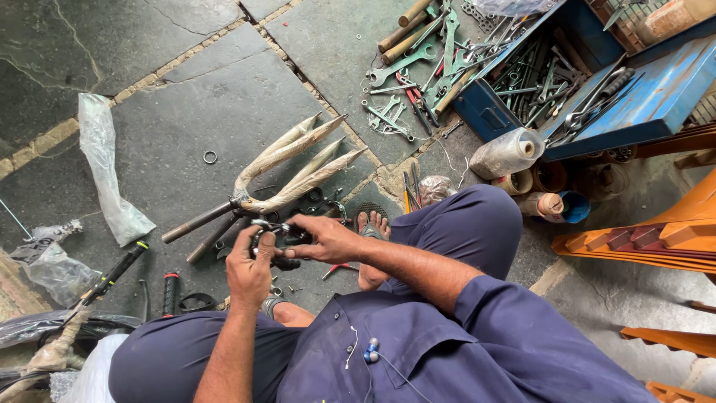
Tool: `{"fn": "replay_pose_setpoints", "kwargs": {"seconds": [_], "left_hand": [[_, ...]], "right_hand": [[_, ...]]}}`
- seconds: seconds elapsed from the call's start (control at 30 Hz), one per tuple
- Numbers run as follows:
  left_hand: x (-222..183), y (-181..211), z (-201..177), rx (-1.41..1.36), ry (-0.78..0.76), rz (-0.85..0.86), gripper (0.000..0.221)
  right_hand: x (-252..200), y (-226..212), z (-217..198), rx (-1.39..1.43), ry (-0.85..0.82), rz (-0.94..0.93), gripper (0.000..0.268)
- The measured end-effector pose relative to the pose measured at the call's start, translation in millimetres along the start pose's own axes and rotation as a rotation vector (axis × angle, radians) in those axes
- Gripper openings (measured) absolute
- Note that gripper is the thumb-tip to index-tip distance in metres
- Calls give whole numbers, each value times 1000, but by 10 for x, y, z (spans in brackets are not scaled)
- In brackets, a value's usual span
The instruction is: Assembling a bicycle front fork and brake assembly.
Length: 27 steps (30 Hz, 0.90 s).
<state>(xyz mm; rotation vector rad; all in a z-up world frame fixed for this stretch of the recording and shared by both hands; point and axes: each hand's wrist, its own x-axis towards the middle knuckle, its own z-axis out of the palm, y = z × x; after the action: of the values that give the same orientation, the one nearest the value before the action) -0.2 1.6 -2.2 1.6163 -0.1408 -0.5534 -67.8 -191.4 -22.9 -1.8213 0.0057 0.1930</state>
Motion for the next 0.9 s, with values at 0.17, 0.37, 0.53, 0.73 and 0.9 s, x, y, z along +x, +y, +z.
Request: {"fn": "replay_pose_setpoints", "kwargs": {"seconds": [0.17, 0.37, 0.53, 0.73, 0.9], "left_hand": [[-51, 98, 53, 625, -34, 320, 35], [-52, 78, 74, 772, -65, 394, 36], [-56, 58, 56, 833, -54, 342, 36], [-50, -13, 69, 851, -74, 369, 35], [-54, -80, 107, 827, -50, 310, 36]], "right_hand": [[35, -186, -209, 34, 249, -257, 37], [-7, -77, -213, -353, 223, -280, 14], [-37, -218, -268, -511, 209, -394, 16], [-48, -254, -212, -702, 209, -460, 15], [-45, -148, -84, -721, 274, -401, 12]]}}
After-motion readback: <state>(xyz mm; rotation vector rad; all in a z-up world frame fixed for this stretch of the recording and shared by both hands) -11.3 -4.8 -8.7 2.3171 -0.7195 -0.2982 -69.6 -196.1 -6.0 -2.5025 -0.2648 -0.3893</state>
